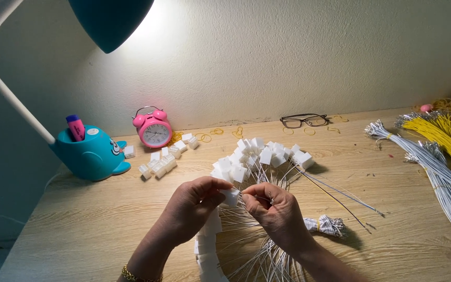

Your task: The person is manually threading small white plastic or foam components onto individual thin wires within a large bundle.

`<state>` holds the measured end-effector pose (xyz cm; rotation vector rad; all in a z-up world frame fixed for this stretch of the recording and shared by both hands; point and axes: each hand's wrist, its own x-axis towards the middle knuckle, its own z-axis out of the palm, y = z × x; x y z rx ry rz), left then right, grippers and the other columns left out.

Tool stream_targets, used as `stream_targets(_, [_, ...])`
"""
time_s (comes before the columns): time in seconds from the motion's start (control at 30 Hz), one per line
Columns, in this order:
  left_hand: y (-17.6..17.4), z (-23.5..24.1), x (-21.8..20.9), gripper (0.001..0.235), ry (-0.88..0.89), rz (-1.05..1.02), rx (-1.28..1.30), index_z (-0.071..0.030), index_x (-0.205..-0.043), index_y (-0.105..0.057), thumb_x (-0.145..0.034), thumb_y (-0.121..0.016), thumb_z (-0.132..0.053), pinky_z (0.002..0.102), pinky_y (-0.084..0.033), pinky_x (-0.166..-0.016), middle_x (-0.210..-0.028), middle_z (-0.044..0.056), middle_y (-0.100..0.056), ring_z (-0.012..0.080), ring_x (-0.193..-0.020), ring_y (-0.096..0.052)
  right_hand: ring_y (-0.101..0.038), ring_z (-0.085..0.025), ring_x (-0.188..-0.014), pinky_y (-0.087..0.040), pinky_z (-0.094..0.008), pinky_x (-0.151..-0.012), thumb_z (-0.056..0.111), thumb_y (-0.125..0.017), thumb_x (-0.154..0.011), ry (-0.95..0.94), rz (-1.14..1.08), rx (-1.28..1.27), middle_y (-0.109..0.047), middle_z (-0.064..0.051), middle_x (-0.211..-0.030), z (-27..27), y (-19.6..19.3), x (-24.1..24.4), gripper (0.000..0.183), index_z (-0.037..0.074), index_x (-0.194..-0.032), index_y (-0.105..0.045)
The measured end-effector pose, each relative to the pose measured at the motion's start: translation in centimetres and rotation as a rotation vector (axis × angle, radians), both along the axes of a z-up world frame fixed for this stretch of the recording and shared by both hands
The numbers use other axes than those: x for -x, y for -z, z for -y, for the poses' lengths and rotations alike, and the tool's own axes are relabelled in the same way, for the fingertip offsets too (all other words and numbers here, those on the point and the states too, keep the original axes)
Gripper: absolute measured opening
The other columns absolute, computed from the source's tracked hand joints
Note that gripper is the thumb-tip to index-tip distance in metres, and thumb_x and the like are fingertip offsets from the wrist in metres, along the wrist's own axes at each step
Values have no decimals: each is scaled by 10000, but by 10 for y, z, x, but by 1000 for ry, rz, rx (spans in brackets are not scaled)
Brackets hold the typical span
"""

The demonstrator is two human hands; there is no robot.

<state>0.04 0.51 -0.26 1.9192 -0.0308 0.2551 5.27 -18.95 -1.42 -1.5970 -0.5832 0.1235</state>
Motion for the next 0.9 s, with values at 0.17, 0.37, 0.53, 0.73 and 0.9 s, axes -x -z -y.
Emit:
stream_targets(0.17, [-1,0,0,205,-3,13,18,-128,-987,-763,-828,-689,-22,215,-562,-739,-889,15,-776,88,-788,-699,-524,-82,-558,-453,-224,-513,87,-699,-809,50,40,29,-602,10,-618,-1,1,0,51,61,-775,-728])
stream_targets(0.37, [-6,2,1,191,20,55,-10,-119,-982,-760,-824,-698,-29,215,-575,-740,-888,13,-772,86,-786,-702,-528,-103,-562,-456,-244,-509,119,-671,-844,-2,21,14,-594,2,-629,-1,3,0,88,51,-798,-703])
stream_targets(0.53, [-4,6,2,176,12,71,-3,-116,-964,-759,-831,-690,-24,208,-562,-700,-849,9,-772,78,-742,-697,-452,-82,-541,-379,-241,-491,123,-668,-849,52,33,29,-538,20,-615,-2,8,1,94,69,-776,-694])
stream_targets(0.73, [-8,8,4,162,-19,-8,-15,-125,-972,-775,-839,-696,-79,206,-571,-685,-854,10,-788,75,-735,-703,-484,-93,-551,-410,-245,-499,152,-646,-855,65,74,34,-575,5,-655,-4,8,2,106,78,-791,-684])
stream_targets(0.9, [-1,5,2,171,-19,30,-22,-122,-961,-773,-826,-709,-39,209,-547,-669,-833,-2,-759,71,-718,-656,-433,-80,-530,-383,-237,-471,59,-628,-797,14,41,49,-478,18,-600,-3,4,2,59,61,-747,-659])
